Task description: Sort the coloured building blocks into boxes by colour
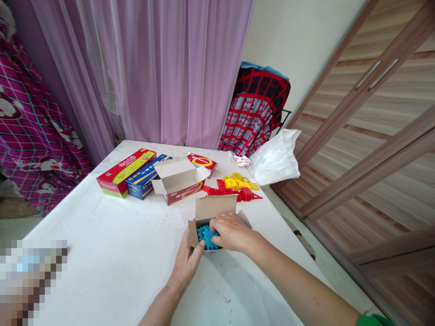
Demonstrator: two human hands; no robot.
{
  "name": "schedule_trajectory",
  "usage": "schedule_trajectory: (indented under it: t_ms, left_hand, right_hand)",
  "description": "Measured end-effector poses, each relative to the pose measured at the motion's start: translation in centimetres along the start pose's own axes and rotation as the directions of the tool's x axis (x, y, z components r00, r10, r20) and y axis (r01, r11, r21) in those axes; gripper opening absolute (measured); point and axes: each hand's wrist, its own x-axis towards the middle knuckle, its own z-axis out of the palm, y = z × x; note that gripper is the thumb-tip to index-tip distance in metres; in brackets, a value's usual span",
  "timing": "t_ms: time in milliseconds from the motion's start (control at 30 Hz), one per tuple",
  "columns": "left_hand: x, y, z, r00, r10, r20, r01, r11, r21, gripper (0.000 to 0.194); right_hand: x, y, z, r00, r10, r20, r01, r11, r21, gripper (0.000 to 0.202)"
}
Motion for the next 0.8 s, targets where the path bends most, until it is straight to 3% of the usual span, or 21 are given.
schedule_trajectory:
  t_ms: [233, 400, 500, 600, 700, 800]
  left_hand:
    - [0.0, -0.6, 0.1, 0.999, 0.037, -0.011, -0.037, 0.999, -0.005, 0.066]
    - [-0.1, -0.9, 0.2, 0.999, 0.017, -0.030, -0.017, 1.000, -0.015, 0.068]
    - [-0.1, -0.8, 0.2, 1.000, 0.014, -0.020, -0.014, 1.000, -0.021, 0.068]
    - [-0.1, -0.7, 0.1, 1.000, 0.012, -0.021, -0.012, 1.000, -0.009, 0.067]
    - [-0.1, -0.5, 0.1, 1.000, 0.014, -0.023, -0.014, 1.000, 0.014, 0.067]
    - [-0.2, -0.2, 0.1, 1.000, 0.015, -0.014, -0.014, 0.999, 0.028, 0.066]
  right_hand:
    - [0.4, -0.6, 1.0, 0.995, 0.008, -0.097, -0.012, 0.999, -0.040, 0.019]
    - [-1.3, 0.6, -1.1, 0.979, 0.101, -0.178, -0.096, 0.995, 0.037, 0.023]
    - [-3.1, 3.1, -2.4, 0.925, 0.224, -0.305, -0.193, 0.973, 0.130, 0.025]
    - [-4.6, 5.2, -2.4, 0.868, 0.295, -0.400, -0.224, 0.951, 0.215, 0.028]
    - [-5.4, 5.2, -1.4, 0.899, 0.259, -0.354, -0.165, 0.948, 0.273, 0.028]
    - [-5.5, 3.7, -0.5, 0.940, 0.195, -0.281, -0.124, 0.960, 0.252, 0.028]
